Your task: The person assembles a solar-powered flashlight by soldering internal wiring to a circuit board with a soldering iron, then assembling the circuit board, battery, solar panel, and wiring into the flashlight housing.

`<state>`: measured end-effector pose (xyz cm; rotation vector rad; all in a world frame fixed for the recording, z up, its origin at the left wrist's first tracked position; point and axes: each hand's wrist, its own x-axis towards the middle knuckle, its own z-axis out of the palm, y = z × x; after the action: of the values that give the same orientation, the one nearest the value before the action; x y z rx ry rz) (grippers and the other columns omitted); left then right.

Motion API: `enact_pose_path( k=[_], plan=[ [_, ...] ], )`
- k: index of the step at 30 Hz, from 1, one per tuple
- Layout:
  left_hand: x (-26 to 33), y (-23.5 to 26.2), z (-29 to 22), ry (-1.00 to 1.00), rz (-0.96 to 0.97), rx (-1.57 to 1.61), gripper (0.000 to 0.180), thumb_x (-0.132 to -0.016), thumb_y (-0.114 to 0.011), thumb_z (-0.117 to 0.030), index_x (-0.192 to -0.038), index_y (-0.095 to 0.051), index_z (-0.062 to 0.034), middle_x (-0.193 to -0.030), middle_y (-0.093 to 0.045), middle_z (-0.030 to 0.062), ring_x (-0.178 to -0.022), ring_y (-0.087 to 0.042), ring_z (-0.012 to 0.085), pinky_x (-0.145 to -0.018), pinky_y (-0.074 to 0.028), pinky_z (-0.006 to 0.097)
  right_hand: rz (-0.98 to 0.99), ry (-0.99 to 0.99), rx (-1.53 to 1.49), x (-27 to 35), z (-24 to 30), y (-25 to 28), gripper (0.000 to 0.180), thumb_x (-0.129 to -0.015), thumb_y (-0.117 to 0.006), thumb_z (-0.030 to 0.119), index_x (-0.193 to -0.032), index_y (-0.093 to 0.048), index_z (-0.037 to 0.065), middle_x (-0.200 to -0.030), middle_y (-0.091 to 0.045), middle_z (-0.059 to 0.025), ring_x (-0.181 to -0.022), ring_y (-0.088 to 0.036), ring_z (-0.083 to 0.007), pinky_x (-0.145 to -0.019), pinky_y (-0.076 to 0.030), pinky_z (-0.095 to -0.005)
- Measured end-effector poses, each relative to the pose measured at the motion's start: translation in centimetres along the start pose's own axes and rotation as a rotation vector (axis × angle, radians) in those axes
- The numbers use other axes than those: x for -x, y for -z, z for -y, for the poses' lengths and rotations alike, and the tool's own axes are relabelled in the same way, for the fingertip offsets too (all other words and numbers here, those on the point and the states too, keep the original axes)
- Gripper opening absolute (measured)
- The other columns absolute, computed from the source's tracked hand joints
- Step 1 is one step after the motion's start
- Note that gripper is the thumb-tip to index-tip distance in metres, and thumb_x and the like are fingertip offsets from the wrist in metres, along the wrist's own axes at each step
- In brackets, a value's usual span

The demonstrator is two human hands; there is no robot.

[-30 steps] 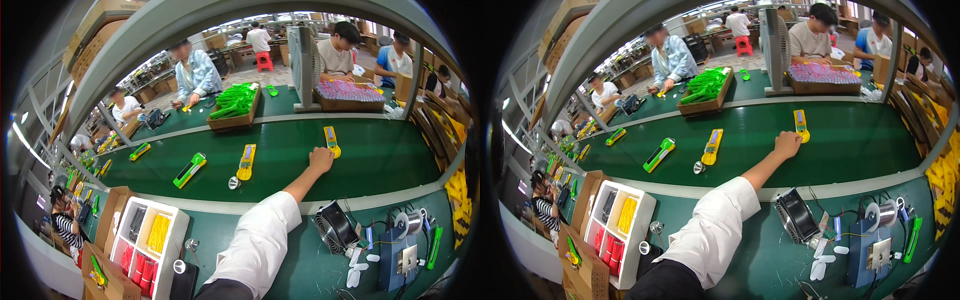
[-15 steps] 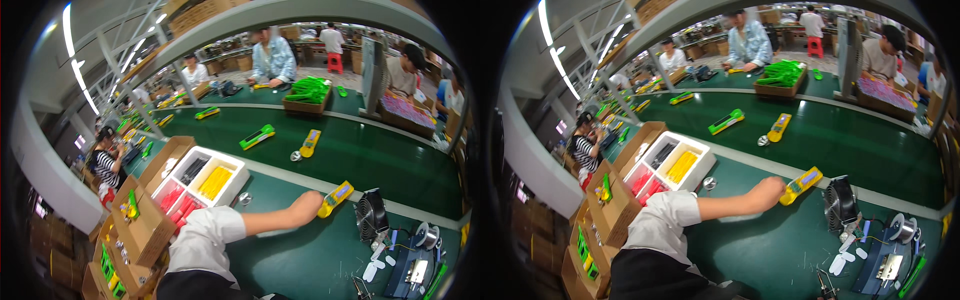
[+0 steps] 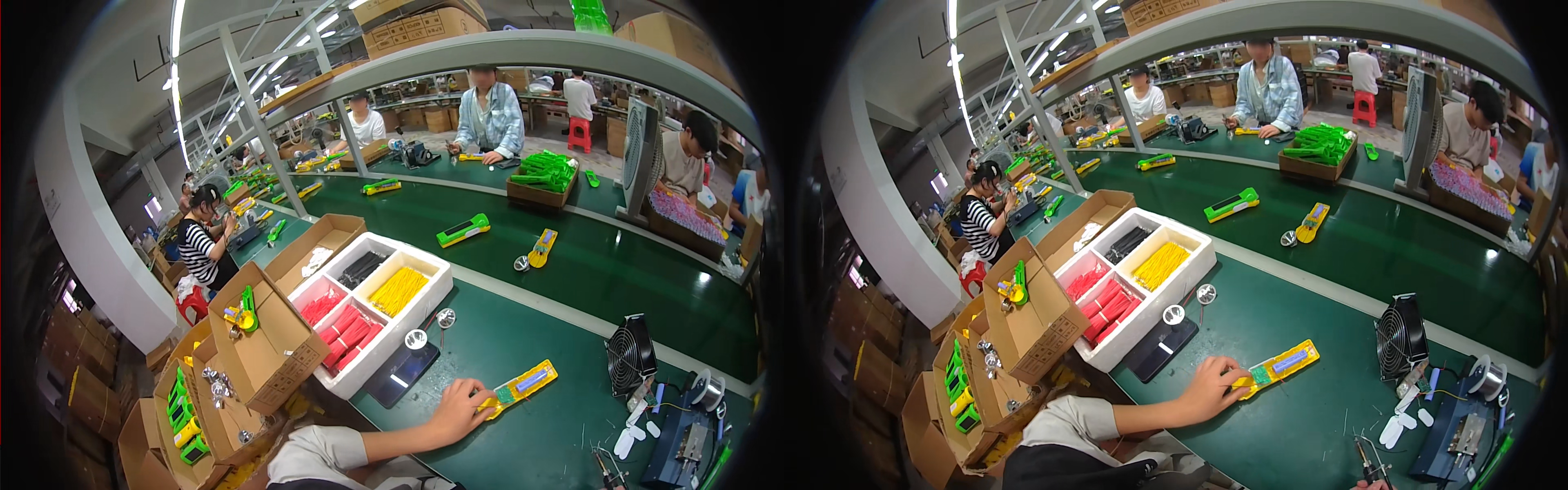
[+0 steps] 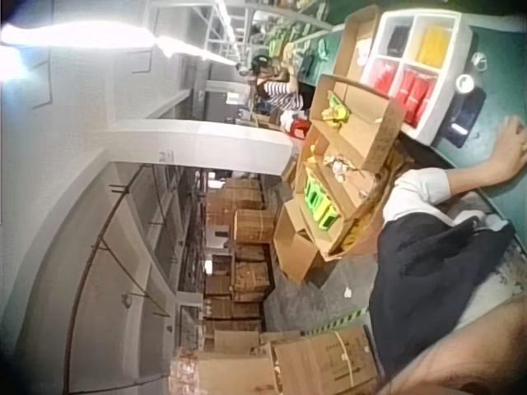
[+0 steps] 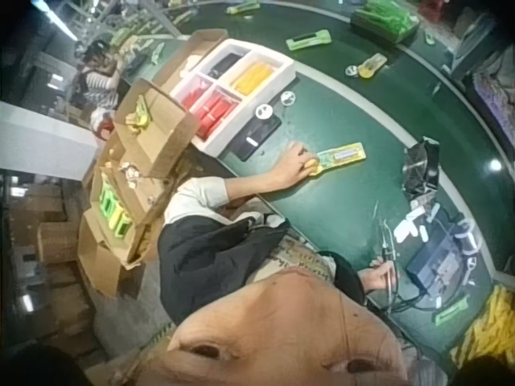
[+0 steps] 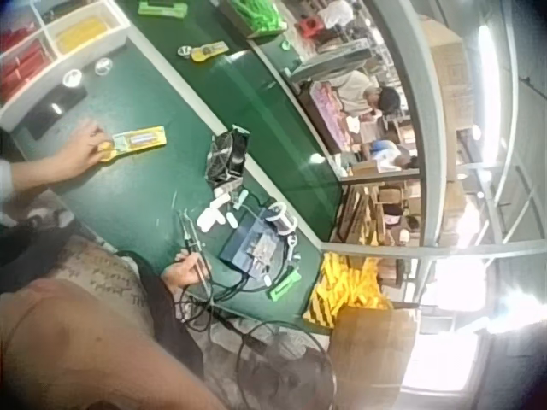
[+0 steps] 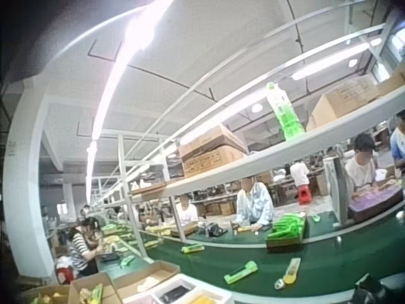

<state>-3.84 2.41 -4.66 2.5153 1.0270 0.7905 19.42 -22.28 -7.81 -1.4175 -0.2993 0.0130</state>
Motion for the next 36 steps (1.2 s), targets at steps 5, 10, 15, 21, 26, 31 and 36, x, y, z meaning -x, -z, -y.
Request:
enact_pose_path(
  k=[5,10,15,21,26,31,36],
  plan=[
    [-0.5,-1.1,-0.1,-0.092,-0.117,-0.007,0.027,-0.083,-0.066,-0.022,-0.108,-0.061,-0.0134,-0.099,-0.053,0.0066,-0.093,-0.048,0.0258,-0.079,-0.039,0.037,-0.015,0.033,0.080,0.3,1.6,-1.1,0.022,-0.091,-0.058,0.014,-0.089,-0.048,-0.006,-0.068,-0.057,-0.0123,-0.054,-0.049,-0.0140,-0.048,-0.041,-0.0258],
    [-1.4,-1.2,0.5,-0.256,0.088,0.227,0.026,-0.084,-0.061,-0.010,-0.110,-0.060,-0.0078,-0.095,-0.055,0.0079,-0.090,-0.053,0.0249,-0.079,-0.042,0.036,-0.047,0.080,0.084,0.5,1.5,-1.3,0.023,-0.091,-0.058,0.016,-0.084,-0.051,-0.005,-0.067,-0.057,-0.0102,-0.054,-0.050,-0.0131,-0.049,-0.041,-0.0252],
    [-0.9,-1.4,0.9,-0.349,0.084,0.313,0.023,-0.086,-0.060,-0.011,-0.110,-0.062,-0.0113,-0.099,-0.057,0.0059,-0.088,-0.056,0.0227,-0.078,-0.041,0.035,-0.038,0.099,0.119,0.6,1.8,-1.1,0.024,-0.091,-0.059,0.016,-0.080,-0.052,-0.004,-0.067,-0.057,-0.0084,-0.054,-0.049,-0.0126,-0.049,-0.041,-0.0246],
    [-0.3,-1.0,-0.6,-0.261,0.108,0.345,0.014,-0.086,-0.061,-0.016,-0.098,-0.066,-0.0122,-0.089,-0.059,0.0018,-0.087,-0.056,0.0207,-0.078,-0.040,0.035,0.043,0.119,0.153,0.5,2.8,-1.4,0.026,-0.092,-0.058,0.018,-0.078,-0.053,-0.004,-0.067,-0.056,-0.0081,-0.054,-0.049,-0.0125,-0.049,-0.040,-0.0247],
    [0.0,-2.0,-1.2,-0.246,0.026,0.339,0.007,-0.081,-0.062,-0.011,-0.088,-0.064,-0.0119,-0.085,-0.057,0.0016,-0.085,-0.056,0.0209,-0.078,-0.041,0.036,-0.004,0.154,0.157,0.3,2.4,-1.6,0.030,-0.090,-0.061,0.018,-0.073,-0.052,-0.005,-0.064,-0.056,-0.0092,-0.052,-0.048,-0.0144,-0.048,-0.040,-0.0278],
    [-0.4,-2.1,-0.4,-0.305,-0.097,0.312,0.017,-0.074,-0.059,-0.001,-0.088,-0.061,-0.0094,-0.083,-0.055,0.0042,-0.081,-0.057,0.0240,-0.075,-0.044,0.036,-0.050,0.364,0.092,-1.6,2.3,-2.9,0.032,-0.087,-0.066,0.018,-0.075,-0.051,-0.007,-0.063,-0.055,-0.0118,-0.052,-0.049,-0.0175,-0.048,-0.042,-0.0301],
    [0.5,1.7,-1.2,-0.218,0.026,0.506,0.020,-0.078,-0.066,-0.013,-0.096,-0.061,-0.0061,-0.090,-0.057,0.0099,-0.088,-0.058,0.0269,-0.075,-0.048,0.035,-0.062,0.360,0.113,-4.9,0.6,-2.4,0.023,-0.089,-0.059,0.015,-0.091,-0.048,-0.005,-0.067,-0.054,-0.0102,-0.053,-0.049,-0.0134,-0.047,-0.040,-0.0247]
  ],
)
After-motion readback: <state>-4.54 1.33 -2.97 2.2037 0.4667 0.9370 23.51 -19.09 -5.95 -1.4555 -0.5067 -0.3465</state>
